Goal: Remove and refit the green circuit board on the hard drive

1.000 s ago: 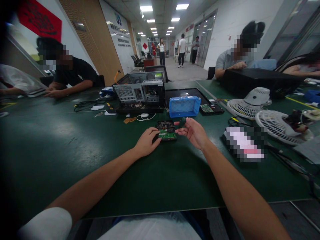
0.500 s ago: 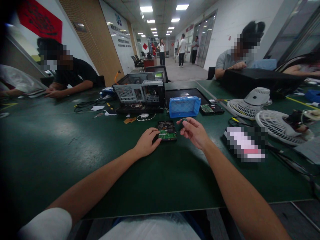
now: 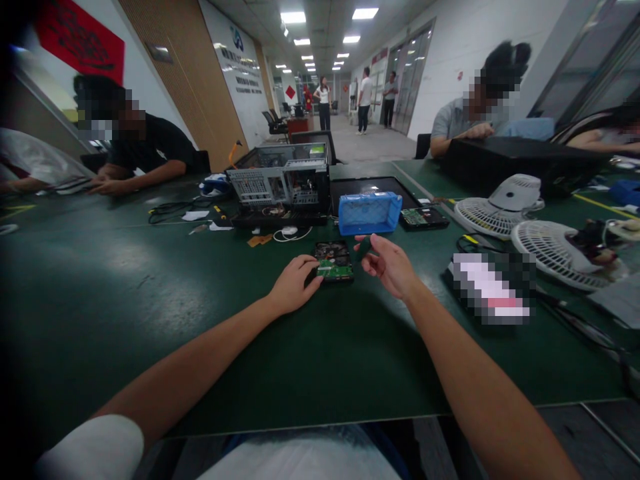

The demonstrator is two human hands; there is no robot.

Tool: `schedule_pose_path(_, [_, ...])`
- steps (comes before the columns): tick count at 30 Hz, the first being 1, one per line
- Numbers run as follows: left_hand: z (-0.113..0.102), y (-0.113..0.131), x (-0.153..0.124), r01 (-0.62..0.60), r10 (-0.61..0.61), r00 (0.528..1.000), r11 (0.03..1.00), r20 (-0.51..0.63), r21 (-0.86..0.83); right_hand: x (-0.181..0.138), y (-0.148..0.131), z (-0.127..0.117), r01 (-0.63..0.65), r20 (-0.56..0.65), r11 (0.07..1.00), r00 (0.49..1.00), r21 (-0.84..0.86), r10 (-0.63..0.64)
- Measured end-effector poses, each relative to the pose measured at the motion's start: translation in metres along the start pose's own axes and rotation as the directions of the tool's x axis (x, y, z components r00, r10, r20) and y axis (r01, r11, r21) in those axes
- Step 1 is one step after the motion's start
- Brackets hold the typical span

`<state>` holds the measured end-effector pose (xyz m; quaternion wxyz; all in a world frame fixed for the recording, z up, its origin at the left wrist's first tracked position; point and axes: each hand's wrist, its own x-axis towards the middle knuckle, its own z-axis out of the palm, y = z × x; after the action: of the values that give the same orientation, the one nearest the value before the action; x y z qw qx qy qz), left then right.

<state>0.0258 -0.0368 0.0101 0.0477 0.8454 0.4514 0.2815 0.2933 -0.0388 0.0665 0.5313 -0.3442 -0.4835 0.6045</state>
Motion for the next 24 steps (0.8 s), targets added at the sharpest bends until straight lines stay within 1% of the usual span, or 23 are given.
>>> schedule_pose_path(6, [-0.0010, 0.0002, -0.0002, 0.006, -0.006, 1.000, 1.000, 0.011, -0.006, -0.0002, 0.0014, -0.0015, 0.033, 0.005, 0.999, 0.999, -0.037, -0.033])
schedule_pose_path(15, [-0.0003, 0.0004, 0.0002, 0.008, -0.008, 1.000, 1.000, 0.010, 0.001, 0.0002, 0.0023, -0.0026, 0.017, 0.048, 0.999, 0.999, -0.042, -0.015])
schedule_pose_path(20, [-0.0014, 0.0020, 0.0007, 0.006, -0.006, 1.000, 1.000, 0.009, 0.007, 0.0006, 0.0033, -0.0024, 0.035, 0.041, 0.999, 0.999, -0.039, -0.034])
schedule_pose_path(24, [-0.0025, 0.0022, 0.0008, 0.016, -0.016, 1.000, 1.000, 0.022, 0.007, -0.0002, 0.0021, -0.0031, 0.021, 0.049, 0.999, 0.999, -0.034, -0.019])
